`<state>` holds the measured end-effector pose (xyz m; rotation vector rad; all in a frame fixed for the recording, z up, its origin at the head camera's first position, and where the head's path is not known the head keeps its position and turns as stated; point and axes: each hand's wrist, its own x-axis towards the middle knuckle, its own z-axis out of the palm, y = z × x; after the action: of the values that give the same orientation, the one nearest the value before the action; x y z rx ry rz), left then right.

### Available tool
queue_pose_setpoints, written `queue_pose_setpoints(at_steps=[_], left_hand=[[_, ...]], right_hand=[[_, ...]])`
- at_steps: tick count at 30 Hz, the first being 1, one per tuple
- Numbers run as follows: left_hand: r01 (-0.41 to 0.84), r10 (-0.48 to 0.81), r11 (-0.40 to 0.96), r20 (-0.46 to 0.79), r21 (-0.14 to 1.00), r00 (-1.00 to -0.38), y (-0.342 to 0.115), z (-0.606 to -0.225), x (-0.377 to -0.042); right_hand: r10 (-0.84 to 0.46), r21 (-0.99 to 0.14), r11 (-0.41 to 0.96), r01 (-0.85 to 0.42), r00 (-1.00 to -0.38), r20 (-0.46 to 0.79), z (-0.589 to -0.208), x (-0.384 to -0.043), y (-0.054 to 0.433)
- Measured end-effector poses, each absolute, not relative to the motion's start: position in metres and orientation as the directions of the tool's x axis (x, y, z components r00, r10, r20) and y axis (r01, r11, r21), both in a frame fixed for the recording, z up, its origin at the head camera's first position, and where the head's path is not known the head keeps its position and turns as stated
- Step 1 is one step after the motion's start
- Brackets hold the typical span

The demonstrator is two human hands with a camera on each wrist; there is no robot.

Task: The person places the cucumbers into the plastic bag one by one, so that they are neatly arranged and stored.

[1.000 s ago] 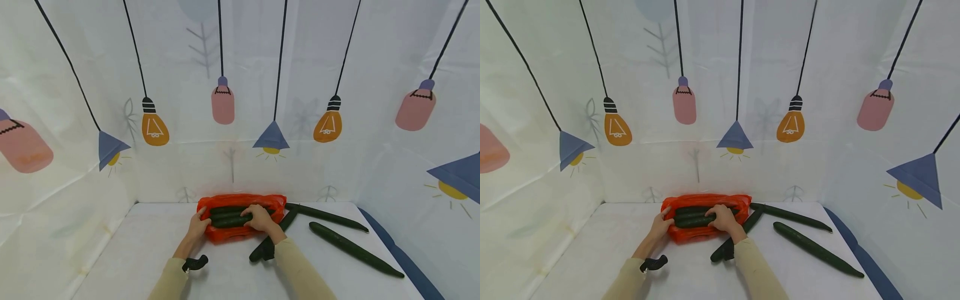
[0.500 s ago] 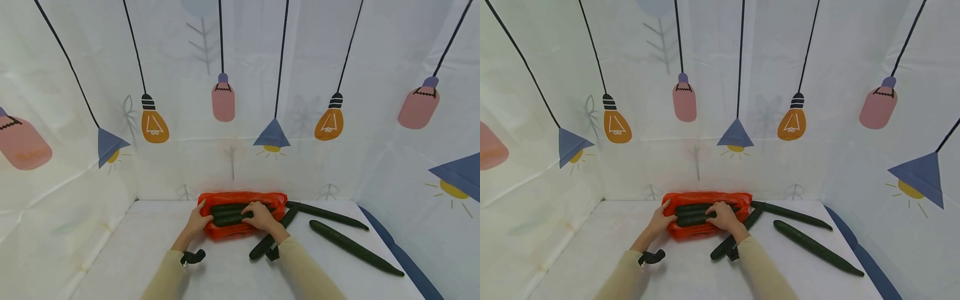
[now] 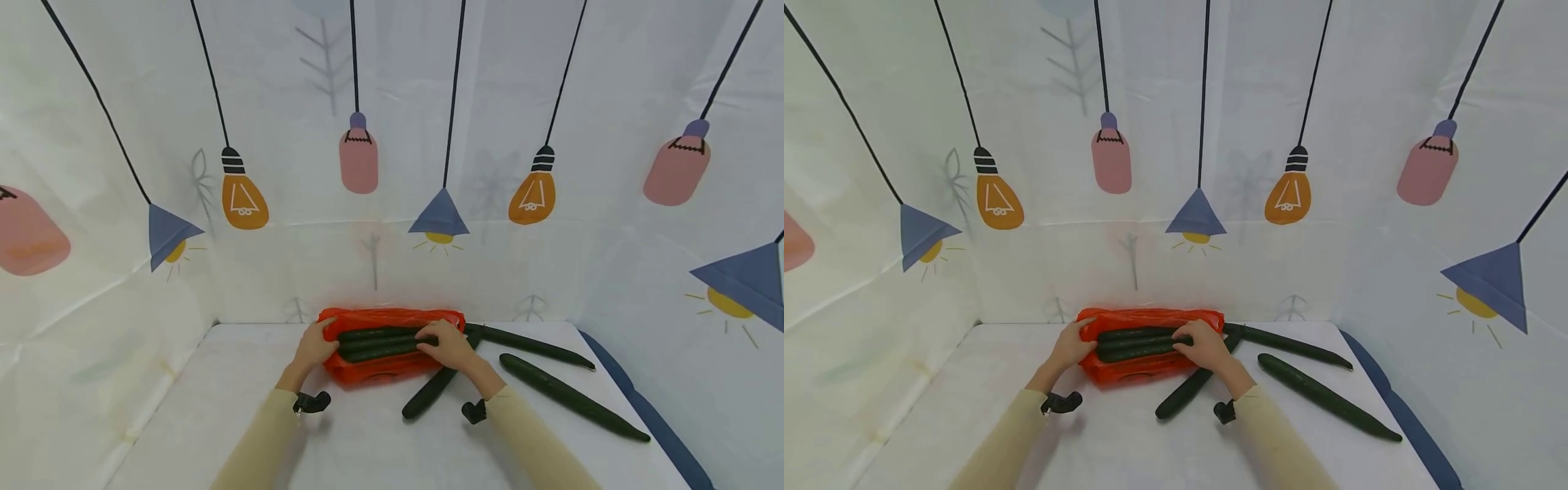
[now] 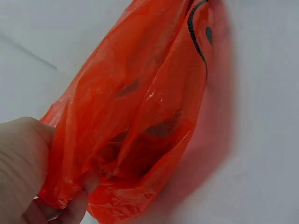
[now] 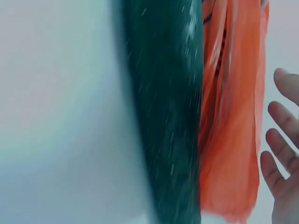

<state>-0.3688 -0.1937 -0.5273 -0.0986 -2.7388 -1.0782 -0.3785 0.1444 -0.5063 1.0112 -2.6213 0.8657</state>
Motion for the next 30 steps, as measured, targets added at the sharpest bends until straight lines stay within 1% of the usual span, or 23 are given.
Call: queue_pose_setpoints(at_steps=[3, 8, 11, 15, 22, 25, 30], left_hand=[[0.142, 0.0, 0.714, 0.202, 0.685, -0.979, -0.195, -0.529, -0.368], [0.155, 0.011, 0.689, 0.203, 0.708, -0.979, -0.201, -0.528, -0.367], [0.141, 0.015, 0.677, 0.179, 0.722, -0.984, -0.205, -0.528, -0.367], [0.116, 0.024, 0.655, 0.133, 0.747, -0.991, -0.207, -0.53, -0.366], [0.074, 0.031, 0.565, 0.069, 0.822, -0.997, -0.2, -0.533, -0.364], [0.073, 0.03, 0.568, 0.068, 0.82, -0.997, -0.197, -0.533, -0.362], [0.11, 0.045, 0.585, 0.103, 0.804, -0.994, -0.194, -0.529, -0.358]], right_hand=[[-0.536, -0.43, 0.596, -0.678, -0.735, 0.416, -0.505, -0.375, 0.164], [-0.524, -0.417, 0.604, -0.679, -0.733, 0.434, -0.502, -0.379, 0.196], [-0.508, -0.44, 0.61, -0.659, -0.751, 0.422, -0.497, -0.379, 0.214], [-0.465, -0.486, 0.631, -0.604, -0.797, 0.387, -0.492, -0.372, 0.238], [-0.372, -0.526, 0.692, -0.494, -0.869, 0.326, -0.505, -0.352, 0.282], [-0.337, -0.528, 0.708, -0.469, -0.882, 0.33, -0.513, -0.343, 0.299], [-0.295, -0.516, 0.731, -0.447, -0.888, 0.352, -0.524, -0.333, 0.324]])
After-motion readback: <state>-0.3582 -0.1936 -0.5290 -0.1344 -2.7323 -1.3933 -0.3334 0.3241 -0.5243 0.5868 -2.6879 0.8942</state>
